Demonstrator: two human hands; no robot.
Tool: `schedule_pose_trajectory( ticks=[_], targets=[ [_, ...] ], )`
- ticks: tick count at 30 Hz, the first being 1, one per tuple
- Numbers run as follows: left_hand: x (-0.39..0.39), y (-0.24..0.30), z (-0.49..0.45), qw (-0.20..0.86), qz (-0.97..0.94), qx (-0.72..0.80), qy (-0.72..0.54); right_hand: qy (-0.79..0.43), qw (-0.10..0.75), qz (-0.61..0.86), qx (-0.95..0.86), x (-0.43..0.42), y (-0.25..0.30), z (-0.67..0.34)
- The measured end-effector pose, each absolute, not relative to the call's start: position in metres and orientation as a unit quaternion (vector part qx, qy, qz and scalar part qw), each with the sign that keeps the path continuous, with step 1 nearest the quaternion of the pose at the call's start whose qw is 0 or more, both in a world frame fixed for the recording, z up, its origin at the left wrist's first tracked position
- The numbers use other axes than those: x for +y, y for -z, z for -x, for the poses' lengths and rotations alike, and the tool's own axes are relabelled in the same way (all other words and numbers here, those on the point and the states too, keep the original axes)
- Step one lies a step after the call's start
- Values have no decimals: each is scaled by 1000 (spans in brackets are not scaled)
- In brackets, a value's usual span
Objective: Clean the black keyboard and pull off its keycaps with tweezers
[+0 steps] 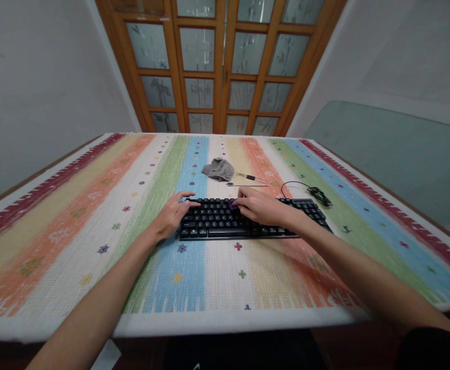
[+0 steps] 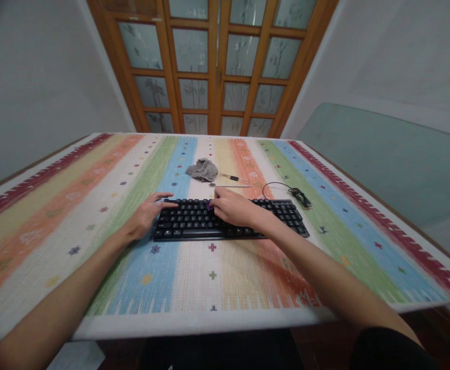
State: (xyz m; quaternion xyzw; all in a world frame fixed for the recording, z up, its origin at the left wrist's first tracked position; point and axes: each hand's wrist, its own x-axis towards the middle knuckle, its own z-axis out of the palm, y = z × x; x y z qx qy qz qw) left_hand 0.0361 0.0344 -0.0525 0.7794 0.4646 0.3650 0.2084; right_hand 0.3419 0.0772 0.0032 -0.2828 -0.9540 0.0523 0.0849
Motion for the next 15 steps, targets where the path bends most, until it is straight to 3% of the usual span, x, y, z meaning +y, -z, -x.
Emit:
schedule_pose_trajectory(
  ticks=[15],
  targets=[
    [34,52,-36,208,-781,466,-361,-15,81,316,-945,82,-5,-366]
  ],
)
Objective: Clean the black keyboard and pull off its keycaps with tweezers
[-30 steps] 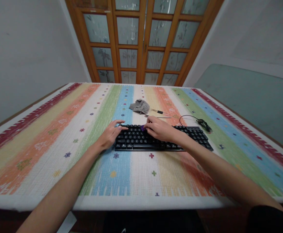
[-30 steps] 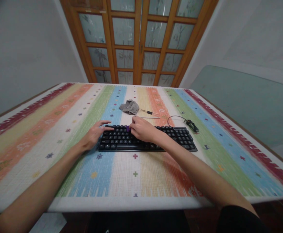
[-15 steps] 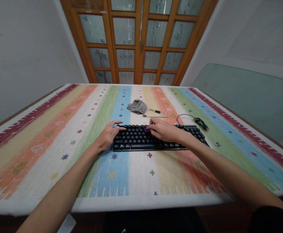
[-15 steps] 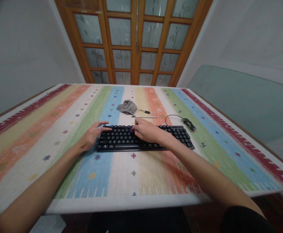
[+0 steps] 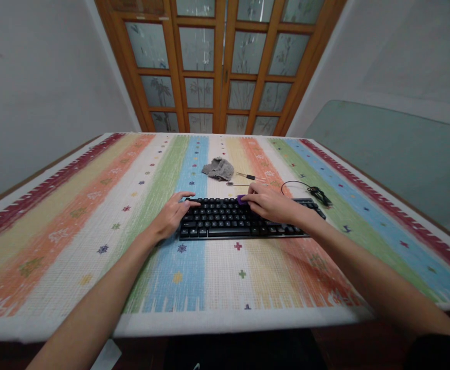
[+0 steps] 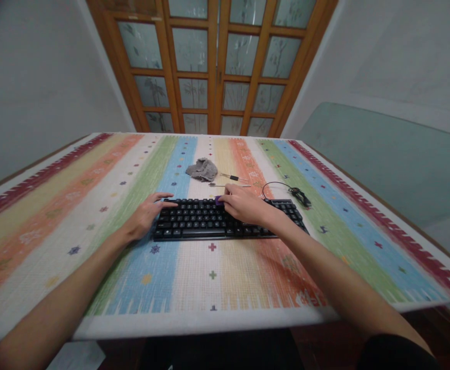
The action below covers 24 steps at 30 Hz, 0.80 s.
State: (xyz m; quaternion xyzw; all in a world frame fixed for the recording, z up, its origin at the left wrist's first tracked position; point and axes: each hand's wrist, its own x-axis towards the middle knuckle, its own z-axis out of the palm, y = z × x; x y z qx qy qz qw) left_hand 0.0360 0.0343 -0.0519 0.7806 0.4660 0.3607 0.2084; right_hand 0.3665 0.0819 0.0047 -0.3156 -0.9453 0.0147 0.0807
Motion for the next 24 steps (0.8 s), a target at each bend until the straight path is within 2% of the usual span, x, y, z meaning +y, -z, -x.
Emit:
schedule_pose_trajectory(
  ticks=[8,15,24],
  targets=[
    [33,50,-36,204,-788,474,-335,-25,79,302,-950,76,8,-371],
    [33,49,-36,199,-792,475,-328,-3,89,331,-939,85,-3,-378],
    [32,49,-37,201,-793,473,-329,0,66,296,-953,86,10,-392]
  ],
)
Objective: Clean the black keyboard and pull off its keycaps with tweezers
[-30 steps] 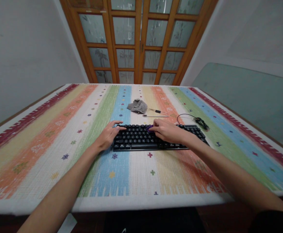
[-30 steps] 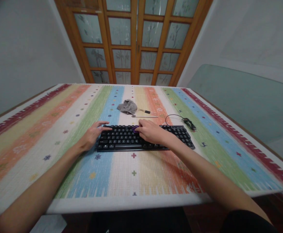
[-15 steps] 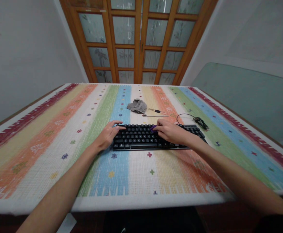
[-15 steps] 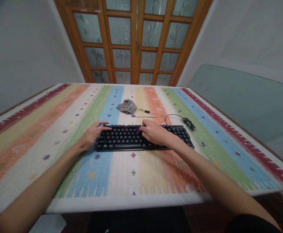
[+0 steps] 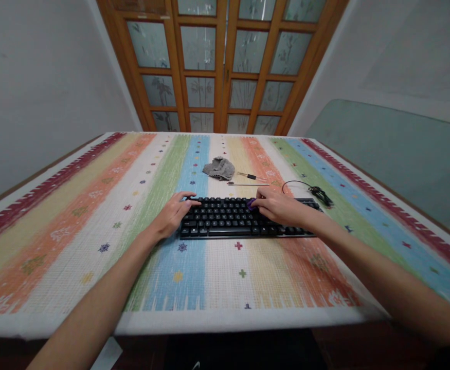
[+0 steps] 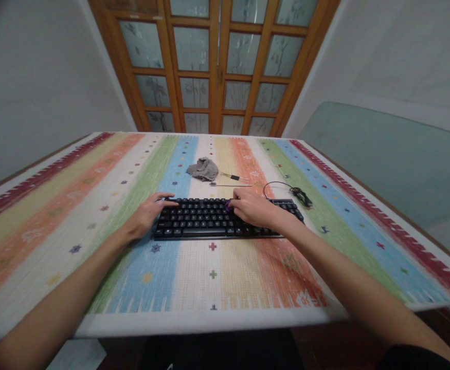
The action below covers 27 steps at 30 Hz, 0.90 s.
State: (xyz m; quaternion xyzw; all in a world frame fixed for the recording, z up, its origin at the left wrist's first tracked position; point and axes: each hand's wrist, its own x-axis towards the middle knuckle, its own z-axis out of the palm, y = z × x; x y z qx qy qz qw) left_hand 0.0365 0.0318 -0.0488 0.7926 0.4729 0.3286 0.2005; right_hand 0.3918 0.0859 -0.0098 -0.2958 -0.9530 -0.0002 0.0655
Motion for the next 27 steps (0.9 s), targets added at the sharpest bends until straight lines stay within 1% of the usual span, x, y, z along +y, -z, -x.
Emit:
schedule_pose_trajectory(
  ticks=[7,15,21,27],
  targets=[
    [33,50,-35,198,-795,472,-326,5,94,304,-948,92,-1,-404],
    [38,60,-33,181,-795,473,-334,-14,63,299,-952,86,8,-409],
    [33,51,-35,185,-799,475,-319,-17,86,329,-940,91,1,-416],
    [31,45,-37,189,-800,479,-308,-32,74,323,-943,87,13,-420]
  ],
)
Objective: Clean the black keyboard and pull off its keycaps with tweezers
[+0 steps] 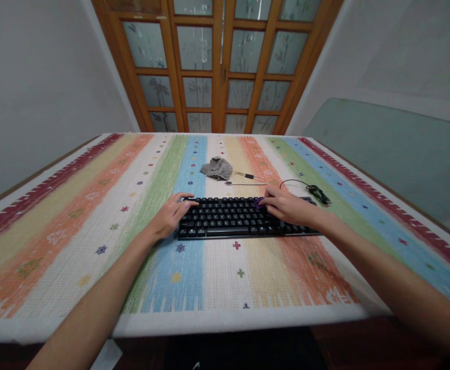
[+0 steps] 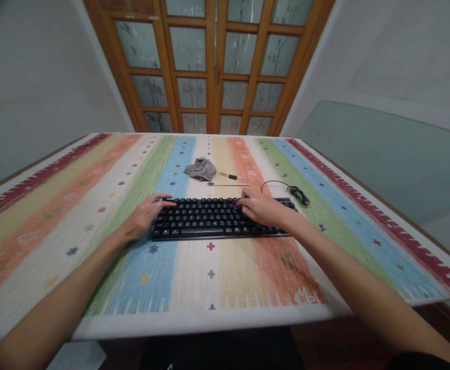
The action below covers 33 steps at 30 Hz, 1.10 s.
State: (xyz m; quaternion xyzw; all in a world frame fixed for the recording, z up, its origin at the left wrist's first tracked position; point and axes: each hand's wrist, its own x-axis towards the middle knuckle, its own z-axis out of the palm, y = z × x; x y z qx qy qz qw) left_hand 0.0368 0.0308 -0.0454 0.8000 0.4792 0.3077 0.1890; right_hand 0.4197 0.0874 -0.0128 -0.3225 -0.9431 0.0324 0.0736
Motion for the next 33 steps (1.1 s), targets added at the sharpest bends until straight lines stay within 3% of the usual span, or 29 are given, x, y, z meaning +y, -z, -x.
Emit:
schedule_pose_trajectory(
  ticks=[9,28,33],
  targets=[
    [31,44,-38,199,-795,482,-309,-36,102,354,-929,93,-3,-430],
    [32,46,-37,196,-797,479,-312,-73,78,382,-918,90,7,-457],
    [33,47,-37,196,-796,476,-319,-35,127,407,-904,93,-7,-463]
  ],
)
